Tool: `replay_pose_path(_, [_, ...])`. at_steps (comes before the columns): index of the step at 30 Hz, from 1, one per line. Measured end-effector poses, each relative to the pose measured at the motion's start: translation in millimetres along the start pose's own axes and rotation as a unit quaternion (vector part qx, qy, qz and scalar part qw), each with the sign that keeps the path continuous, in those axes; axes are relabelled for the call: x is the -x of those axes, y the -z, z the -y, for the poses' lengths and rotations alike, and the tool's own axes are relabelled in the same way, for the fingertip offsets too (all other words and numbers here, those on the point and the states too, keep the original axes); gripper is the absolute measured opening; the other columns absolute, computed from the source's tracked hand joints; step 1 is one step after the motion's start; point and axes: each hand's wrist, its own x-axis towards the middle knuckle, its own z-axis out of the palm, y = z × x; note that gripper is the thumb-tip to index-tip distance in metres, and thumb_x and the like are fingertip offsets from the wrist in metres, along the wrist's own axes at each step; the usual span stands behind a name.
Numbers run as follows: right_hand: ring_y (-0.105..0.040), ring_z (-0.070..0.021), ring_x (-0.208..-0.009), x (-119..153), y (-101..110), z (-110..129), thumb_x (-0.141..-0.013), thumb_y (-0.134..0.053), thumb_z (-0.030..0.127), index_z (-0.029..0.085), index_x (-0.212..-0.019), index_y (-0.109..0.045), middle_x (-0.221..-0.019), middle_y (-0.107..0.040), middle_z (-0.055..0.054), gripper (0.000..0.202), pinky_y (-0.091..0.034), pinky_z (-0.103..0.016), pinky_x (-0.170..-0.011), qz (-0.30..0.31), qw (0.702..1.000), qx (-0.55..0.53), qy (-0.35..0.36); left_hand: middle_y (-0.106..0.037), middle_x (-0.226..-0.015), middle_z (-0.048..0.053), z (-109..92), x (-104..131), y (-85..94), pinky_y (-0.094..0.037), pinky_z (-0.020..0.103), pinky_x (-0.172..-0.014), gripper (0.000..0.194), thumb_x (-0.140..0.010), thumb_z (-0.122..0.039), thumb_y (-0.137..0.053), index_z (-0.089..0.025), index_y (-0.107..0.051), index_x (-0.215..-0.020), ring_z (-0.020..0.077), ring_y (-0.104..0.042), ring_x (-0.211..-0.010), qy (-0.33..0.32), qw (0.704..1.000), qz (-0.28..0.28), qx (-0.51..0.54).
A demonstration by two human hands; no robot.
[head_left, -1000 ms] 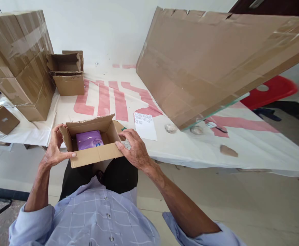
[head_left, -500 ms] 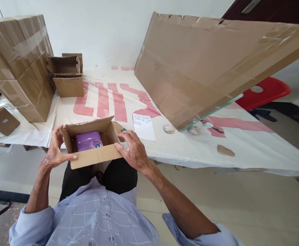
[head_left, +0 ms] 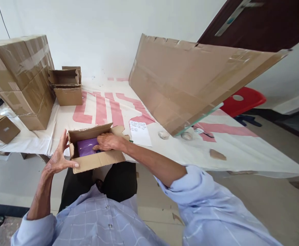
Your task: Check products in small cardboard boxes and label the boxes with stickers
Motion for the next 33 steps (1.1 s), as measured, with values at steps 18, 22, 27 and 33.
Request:
replay_pose_path(18, [-0.043, -0.0129, -0.059, 27, 41, -11, -0.090, -0.054, 0.021, 0.022, -0.062, -0.041, -0.060, -0.048, 0.002, 0.031, -0.027, -0.030, -0.061, -0.291, 0.952, -0.094, -0.008, -0.035, -0.171, 0.026, 31, -60, 5.9, -0.047, 0.065, -0.118, 0.146, -0.061, -0.061, -0.099, -0.027, -0.014, -0.175, 0.0479, -0.041, -0.156, -0.001, 0.999, -0.039, -0.030])
replay_pose_path(22, [-0.038, -0.0125, -0.061, 57, 65, -26, -0.092, -0.055, 0.031, 0.023, -0.064, -0.041, -0.061, -0.041, 0.004, 0.033, -0.029, -0.029, -0.061, -0.386, 0.898, -0.206, 0.044, -0.039, -0.168, 0.026, 24, -79, 14.3, -0.048, 0.064, -0.116, 0.139, -0.067, -0.060, -0.096, -0.026, -0.014, -0.175, 0.0473, -0.044, -0.154, -0.017, 0.995, -0.062, -0.081])
replay_pose_path(27, [-0.044, -0.0132, -0.063, 76, 70, -26, -0.092, -0.063, 0.048, 0.022, -0.065, -0.053, -0.064, -0.050, 0.002, 0.038, -0.037, -0.028, -0.061, -0.392, 0.854, -0.333, 0.075, -0.025, -0.178, 0.020, -35, -82, 14.0, -0.044, 0.060, -0.123, 0.119, -0.083, -0.051, -0.088, -0.032, -0.015, -0.175, 0.0426, -0.031, -0.163, -0.212, 0.951, -0.109, -0.195])
replay_pose_path(33, [-0.060, -0.0180, -0.080, 71, 56, -18, -0.091, -0.070, 0.067, 0.022, -0.077, -0.065, -0.081, -0.065, -0.002, 0.047, -0.051, -0.031, -0.074, -0.390, 0.802, -0.441, 0.103, -0.057, -0.158, 0.019, -94, -76, 8.8, -0.047, 0.055, -0.123, 0.073, -0.088, -0.049, -0.085, -0.023, -0.060, -0.150, 0.0386, -0.053, -0.149, -0.295, 0.940, -0.054, -0.164])
